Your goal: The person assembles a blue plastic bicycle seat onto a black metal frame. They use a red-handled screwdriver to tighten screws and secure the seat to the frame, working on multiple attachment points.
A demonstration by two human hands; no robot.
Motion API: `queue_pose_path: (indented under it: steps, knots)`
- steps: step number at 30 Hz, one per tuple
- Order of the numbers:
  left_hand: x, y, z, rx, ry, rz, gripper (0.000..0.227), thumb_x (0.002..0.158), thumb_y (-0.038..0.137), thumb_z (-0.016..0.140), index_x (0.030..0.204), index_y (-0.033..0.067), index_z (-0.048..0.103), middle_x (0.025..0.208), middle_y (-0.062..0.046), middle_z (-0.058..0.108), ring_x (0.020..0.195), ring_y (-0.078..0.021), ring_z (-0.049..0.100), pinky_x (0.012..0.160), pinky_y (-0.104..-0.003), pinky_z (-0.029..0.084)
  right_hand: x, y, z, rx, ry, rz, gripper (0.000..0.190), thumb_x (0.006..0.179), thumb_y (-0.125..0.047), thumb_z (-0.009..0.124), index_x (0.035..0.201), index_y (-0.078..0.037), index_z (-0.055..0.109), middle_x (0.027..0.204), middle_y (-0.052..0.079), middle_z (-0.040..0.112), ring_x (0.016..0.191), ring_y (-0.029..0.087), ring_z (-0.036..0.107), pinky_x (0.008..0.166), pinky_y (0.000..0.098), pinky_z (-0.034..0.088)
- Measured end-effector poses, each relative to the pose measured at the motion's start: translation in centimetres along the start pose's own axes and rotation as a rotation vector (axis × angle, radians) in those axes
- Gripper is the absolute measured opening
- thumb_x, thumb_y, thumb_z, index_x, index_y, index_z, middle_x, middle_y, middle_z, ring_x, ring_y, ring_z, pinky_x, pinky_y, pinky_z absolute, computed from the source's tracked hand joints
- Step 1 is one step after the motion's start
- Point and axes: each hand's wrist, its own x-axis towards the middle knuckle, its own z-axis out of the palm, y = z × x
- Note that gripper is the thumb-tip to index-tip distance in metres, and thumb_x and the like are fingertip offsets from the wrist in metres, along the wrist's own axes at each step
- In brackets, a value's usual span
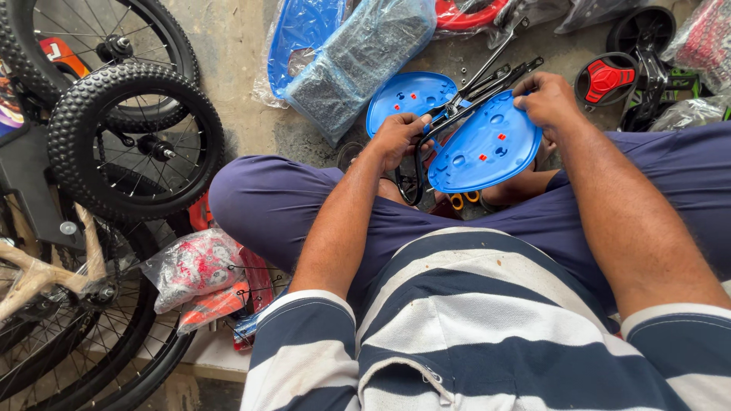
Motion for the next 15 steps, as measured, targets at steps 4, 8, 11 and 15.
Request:
queue_pose_path:
  steps: [4,8,11,15]
  knots:
    - [0.2,-0.2,0.1,0.099,0.018,-0.057,0.042,0.099,0.040,0.067,0.106,-0.0011,0.068,0.081,-0.007,0.065,0.064,-0.0105,0.062,0.058,-0.026,0.053,0.1,-0.5,-0.2,0.039,0.022,0.072,0.019,0.086,-0.005,0.077,0.105,-0.005,0.076,0.097,0.013,0.074,0.088,0.019,0.070,0.076,0.0338,0.056]
    - [0.3,-0.3,0.8,0.205,-0.024,-0.141,0.049,0.097,0.046,0.064,0.105,-0.0009,0.072,0.081,-0.005,0.070,0.060,-0.0077,0.058,0.055,-0.025,0.050,-0.2,-0.8,-0.3,0.106,0.017,0.143,0.018,0.087,-0.004,0.075,0.105,-0.004,0.075,0.101,0.013,0.074,0.090,0.019,0.071,0.077,0.0333,0.058]
    - [0.4,-0.1,1.1,0.293,-0.027,-0.140,0.051,0.096,0.048,0.066,0.105,-0.0019,0.073,0.076,-0.005,0.067,0.057,-0.0074,0.054,0.051,-0.025,0.043,-0.2,-1.4,-0.3,0.068,0.009,0.142,0.018,0.088,-0.004,0.075,0.106,-0.003,0.075,0.103,0.014,0.073,0.091,0.020,0.070,0.078,0.0337,0.058]
    - [0.8,0.0,1.4,0.357,-0.022,-0.126,0.048,0.094,0.044,0.071,0.107,-0.0015,0.071,0.073,-0.004,0.064,0.056,-0.0086,0.052,0.049,-0.025,0.040,-0.2,-1.7,-0.8,0.102,-0.020,0.178,0.019,0.090,-0.005,0.074,0.108,-0.004,0.074,0.102,0.013,0.073,0.090,0.019,0.069,0.076,0.0343,0.056]
